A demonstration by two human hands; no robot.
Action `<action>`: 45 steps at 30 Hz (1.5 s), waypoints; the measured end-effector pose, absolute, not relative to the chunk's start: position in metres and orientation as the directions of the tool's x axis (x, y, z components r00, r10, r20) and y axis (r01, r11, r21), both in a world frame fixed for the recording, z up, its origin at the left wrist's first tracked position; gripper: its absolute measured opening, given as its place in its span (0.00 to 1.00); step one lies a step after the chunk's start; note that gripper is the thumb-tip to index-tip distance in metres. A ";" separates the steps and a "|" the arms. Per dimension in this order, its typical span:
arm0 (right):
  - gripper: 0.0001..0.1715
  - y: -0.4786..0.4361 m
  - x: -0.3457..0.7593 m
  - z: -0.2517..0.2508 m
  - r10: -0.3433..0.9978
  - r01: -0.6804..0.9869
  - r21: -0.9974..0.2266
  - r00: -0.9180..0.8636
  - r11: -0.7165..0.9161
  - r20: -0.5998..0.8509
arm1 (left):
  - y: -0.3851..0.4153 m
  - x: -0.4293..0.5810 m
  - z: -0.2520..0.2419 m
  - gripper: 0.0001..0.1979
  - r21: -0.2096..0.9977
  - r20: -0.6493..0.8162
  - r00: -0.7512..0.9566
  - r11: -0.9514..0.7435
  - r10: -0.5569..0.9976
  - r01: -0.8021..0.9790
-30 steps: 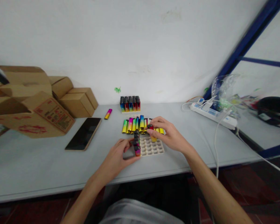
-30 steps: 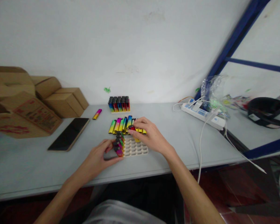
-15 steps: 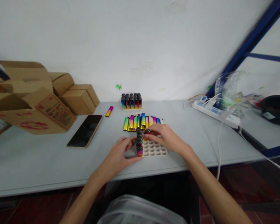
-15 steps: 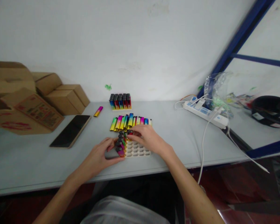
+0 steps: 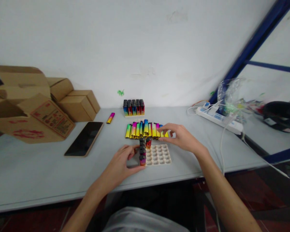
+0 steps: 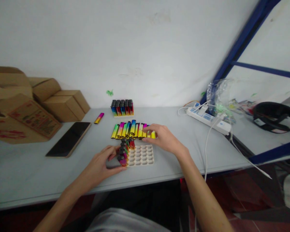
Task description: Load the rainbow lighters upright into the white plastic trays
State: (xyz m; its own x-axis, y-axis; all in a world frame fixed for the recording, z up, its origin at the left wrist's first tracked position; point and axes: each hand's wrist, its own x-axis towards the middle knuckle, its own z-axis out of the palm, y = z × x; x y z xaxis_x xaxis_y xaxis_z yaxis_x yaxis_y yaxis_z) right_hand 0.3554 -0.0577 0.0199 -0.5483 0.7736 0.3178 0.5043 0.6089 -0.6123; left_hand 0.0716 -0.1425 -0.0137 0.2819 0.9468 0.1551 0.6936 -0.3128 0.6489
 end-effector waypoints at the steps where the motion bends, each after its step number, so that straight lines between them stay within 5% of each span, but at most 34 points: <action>1: 0.19 -0.052 0.362 0.016 0.785 0.532 -0.585 -0.502 0.612 0.363 | -0.142 0.072 -0.014 0.21 0.647 0.157 0.282 -0.314 0.946 0.694; 7: 0.43 -0.034 0.380 -0.011 0.816 0.631 -0.519 -0.465 0.577 0.343 | -0.143 0.072 -0.013 0.20 0.639 0.153 0.283 -0.313 0.947 0.702; 15: 0.29 -0.042 0.379 0.001 0.840 0.556 -0.639 -0.448 0.531 0.307 | -0.143 0.071 -0.014 0.20 0.623 0.168 0.283 -0.324 0.944 0.712; 19: 0.25 -0.047 0.376 0.009 0.885 0.335 -0.852 -0.379 0.403 0.269 | -0.142 0.070 -0.018 0.21 0.619 0.185 0.288 -0.340 0.939 0.708; 23: 0.17 -0.049 0.368 0.017 0.895 0.173 -0.911 -0.326 0.374 0.305 | -0.141 0.069 -0.019 0.22 0.617 0.188 0.286 -0.340 0.940 0.710; 28: 0.35 -0.052 0.361 0.022 0.946 0.033 -0.964 -0.203 0.265 0.253 | -0.142 0.069 -0.020 0.22 0.629 0.173 0.282 -0.326 0.944 0.706; 33: 0.18 -0.057 0.356 0.024 0.945 0.005 -0.988 -0.294 0.154 0.146 | -0.141 0.068 -0.022 0.21 0.629 0.166 0.286 -0.325 0.944 0.706; 38: 0.20 -0.065 0.346 0.032 0.919 -0.202 -0.979 -0.378 0.039 0.114 | -0.140 0.068 -0.022 0.21 0.614 0.184 0.287 -0.338 0.940 0.713; 45: 0.32 -0.060 0.337 0.027 0.972 -0.196 -0.979 -0.234 -0.047 0.000 | -0.140 0.069 -0.020 0.21 0.619 0.166 0.281 -0.322 0.945 0.717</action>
State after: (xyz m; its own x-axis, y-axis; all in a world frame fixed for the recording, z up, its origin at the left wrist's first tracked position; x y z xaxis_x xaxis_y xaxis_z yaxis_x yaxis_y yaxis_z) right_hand 0.3375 -0.0604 0.0270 -0.2344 0.9721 0.0000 -0.1963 -0.0473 -0.9794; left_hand 0.0693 -0.1402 -0.0200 0.2810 0.9452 0.1659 0.7169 -0.3217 0.6185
